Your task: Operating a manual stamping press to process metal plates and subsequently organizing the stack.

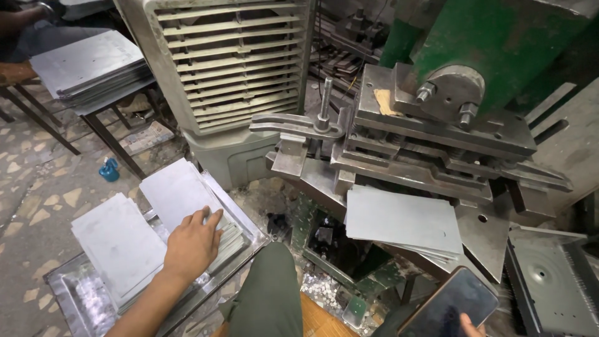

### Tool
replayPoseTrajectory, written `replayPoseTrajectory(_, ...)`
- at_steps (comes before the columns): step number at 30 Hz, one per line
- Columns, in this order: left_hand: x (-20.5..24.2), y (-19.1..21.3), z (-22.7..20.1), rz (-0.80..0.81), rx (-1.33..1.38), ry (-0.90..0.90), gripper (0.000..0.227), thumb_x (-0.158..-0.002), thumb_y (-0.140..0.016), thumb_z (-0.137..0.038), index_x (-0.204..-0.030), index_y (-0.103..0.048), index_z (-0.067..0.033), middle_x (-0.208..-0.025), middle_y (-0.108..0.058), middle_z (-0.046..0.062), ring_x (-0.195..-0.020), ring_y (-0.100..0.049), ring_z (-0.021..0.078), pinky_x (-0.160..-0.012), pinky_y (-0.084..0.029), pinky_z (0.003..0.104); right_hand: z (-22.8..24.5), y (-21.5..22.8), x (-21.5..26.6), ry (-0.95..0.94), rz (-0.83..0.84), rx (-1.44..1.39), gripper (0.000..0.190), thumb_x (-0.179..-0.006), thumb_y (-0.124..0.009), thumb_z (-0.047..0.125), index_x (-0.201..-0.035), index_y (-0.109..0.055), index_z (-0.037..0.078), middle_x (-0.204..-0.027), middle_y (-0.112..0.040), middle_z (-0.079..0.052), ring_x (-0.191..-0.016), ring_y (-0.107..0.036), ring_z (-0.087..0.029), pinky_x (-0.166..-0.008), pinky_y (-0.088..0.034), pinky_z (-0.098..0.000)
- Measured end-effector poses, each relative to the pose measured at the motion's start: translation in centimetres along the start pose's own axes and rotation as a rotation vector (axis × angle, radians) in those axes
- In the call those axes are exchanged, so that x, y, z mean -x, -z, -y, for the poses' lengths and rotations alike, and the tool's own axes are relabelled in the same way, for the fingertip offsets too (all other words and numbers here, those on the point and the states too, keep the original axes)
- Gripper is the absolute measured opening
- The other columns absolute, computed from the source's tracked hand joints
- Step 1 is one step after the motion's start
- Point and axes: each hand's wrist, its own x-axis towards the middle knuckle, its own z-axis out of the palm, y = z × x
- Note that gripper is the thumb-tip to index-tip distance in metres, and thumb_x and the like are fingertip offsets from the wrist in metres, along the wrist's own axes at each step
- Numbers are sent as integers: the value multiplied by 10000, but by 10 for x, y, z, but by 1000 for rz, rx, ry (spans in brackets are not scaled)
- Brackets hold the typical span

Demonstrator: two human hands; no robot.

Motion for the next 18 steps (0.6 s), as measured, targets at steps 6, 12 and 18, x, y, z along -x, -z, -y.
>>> replayPoseTrajectory(6,3,-5,0,-190,127,-45,476,-905,-616,-294,-1370,-584,-193,-1407,-597,111,-1079,-693,312,-840,-612,421,-67,-70,-32,27,-41,44,25,-701,-646,40,-684,-642,58,-690,-677,-31,-567,-604,-127,-539,-498,-243)
replayPoseTrajectory(12,3,-9,0,-208,135,-37,468,-906,-612,-295,-1364,-594,-197,-1405,-600,103,-1087,-690,307,-844,-608,415,-110,-120,-71,58,-83,88,85,-710,-647,61,-627,-664,56,-637,-685,-19,-514,-610,-110,-504,-508,-229)
replayPoseTrajectory(18,5,-7,-1,-208,127,-35,470,-905,-613,-297,-1365,-588,-203,-1403,-603,106,-1077,-694,305,-831,-615,413,-238,-161,-91,89,-121,133,157,-720,-649,81,-569,-687,54,-584,-694,-7,-462,-616,-93,-468,-517,-214)
